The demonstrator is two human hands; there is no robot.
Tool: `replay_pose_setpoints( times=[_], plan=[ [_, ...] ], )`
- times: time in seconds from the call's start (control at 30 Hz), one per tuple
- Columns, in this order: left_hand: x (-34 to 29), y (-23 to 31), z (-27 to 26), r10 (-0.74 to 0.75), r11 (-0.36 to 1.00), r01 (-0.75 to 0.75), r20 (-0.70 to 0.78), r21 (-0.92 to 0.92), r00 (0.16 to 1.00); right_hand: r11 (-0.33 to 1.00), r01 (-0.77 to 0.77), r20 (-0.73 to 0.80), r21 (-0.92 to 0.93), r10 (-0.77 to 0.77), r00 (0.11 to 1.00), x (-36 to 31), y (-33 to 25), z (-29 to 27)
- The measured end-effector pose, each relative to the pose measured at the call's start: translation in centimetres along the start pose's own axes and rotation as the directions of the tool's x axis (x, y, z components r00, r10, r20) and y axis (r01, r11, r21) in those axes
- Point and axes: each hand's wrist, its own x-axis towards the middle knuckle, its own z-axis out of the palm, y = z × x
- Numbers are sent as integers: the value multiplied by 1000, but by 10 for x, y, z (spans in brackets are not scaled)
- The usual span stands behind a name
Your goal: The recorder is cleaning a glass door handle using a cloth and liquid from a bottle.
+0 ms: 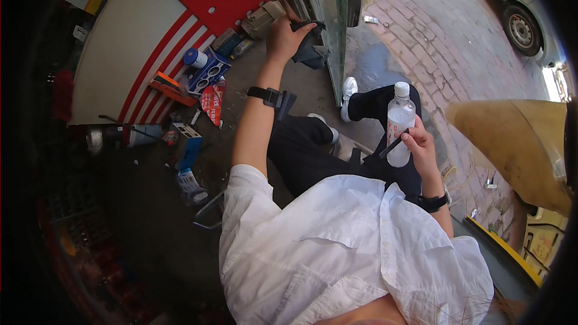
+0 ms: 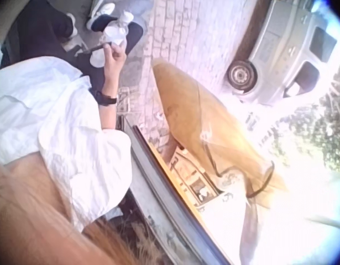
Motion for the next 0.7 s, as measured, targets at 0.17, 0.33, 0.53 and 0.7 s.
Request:
replay_pose_setpoints(
  times=[0.17, 0.33, 0.53, 0.7],
  plan=[
    [14, -14, -30, 96, 985, -133, 290, 110, 952, 999, -30, -19, 34, 30, 999, -2, 2, 1],
    [10, -3, -26, 110, 982, -140, 215, 127, 970, 1000, 23, 23, -4, -23, 999, -1, 0, -1],
    [-6, 26, 8, -81, 989, 97, -139, 110, 987, 998, 12, 57, 60, -15, 998, 4, -1, 8],
    [5, 12, -16, -34, 995, 24, 99, 102, 995, 1000, 14, 46, 27, -15, 999, 1, 0, 3]
  ],
)
